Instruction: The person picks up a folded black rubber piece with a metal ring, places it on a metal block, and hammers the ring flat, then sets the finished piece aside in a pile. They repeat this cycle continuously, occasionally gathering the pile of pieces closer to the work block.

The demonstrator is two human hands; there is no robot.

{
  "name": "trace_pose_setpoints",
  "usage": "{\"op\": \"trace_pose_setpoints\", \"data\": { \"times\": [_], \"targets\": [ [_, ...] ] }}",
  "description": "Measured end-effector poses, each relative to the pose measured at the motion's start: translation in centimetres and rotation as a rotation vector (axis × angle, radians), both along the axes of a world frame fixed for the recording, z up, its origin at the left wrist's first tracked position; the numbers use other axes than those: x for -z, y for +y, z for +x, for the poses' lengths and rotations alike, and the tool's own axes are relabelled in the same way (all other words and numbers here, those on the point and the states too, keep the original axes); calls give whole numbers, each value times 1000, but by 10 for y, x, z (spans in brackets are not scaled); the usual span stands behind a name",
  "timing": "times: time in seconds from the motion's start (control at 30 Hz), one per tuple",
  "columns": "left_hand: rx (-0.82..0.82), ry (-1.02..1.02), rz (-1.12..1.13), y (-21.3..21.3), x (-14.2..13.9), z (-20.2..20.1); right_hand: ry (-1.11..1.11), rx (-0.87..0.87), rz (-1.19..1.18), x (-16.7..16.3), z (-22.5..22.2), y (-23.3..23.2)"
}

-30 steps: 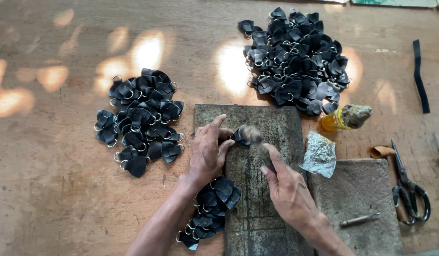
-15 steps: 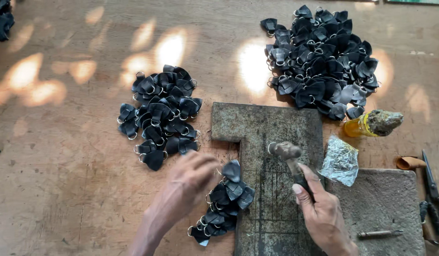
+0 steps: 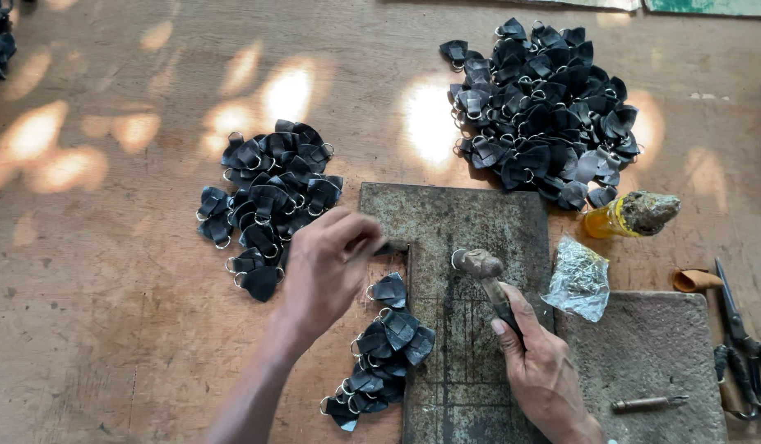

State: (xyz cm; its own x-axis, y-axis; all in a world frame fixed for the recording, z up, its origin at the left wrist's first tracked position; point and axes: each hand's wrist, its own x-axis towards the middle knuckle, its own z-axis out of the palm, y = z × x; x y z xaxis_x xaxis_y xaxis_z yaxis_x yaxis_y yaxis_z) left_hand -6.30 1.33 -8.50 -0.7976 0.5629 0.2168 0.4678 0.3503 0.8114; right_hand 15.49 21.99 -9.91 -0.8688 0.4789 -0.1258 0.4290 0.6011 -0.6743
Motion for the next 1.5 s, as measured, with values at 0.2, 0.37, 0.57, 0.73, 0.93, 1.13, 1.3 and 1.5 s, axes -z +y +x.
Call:
{"op": "trace_pose_setpoints", "data": {
  "times": [0.2, 0.37, 0.57, 0.73, 0.93, 1.13, 1.3, 1.5],
  "targets": [
    [-96, -139, 117, 60, 27, 2, -96, 55, -60, -2, 0, 3],
    [-32, 109, -153, 48, 36, 0, 54, -7, 2, -1, 1, 4],
    [62, 142, -51, 38, 37, -3, 111, -43, 34, 4, 4, 8],
    [28, 149, 33, 44, 43, 8, 103, 51, -93, -20, 5, 12],
    [1, 116, 63, 41, 48, 14, 607, 188, -106, -52, 11, -1],
    [21, 102, 76, 42, 45, 11, -46, -72, -34, -15, -29, 3],
    [25, 95, 76, 40, 47, 11, 170, -47, 30, -49, -16, 9],
    [20, 127, 91, 40, 51, 9, 584, -4, 175, -52, -38, -4]
  ]
}}
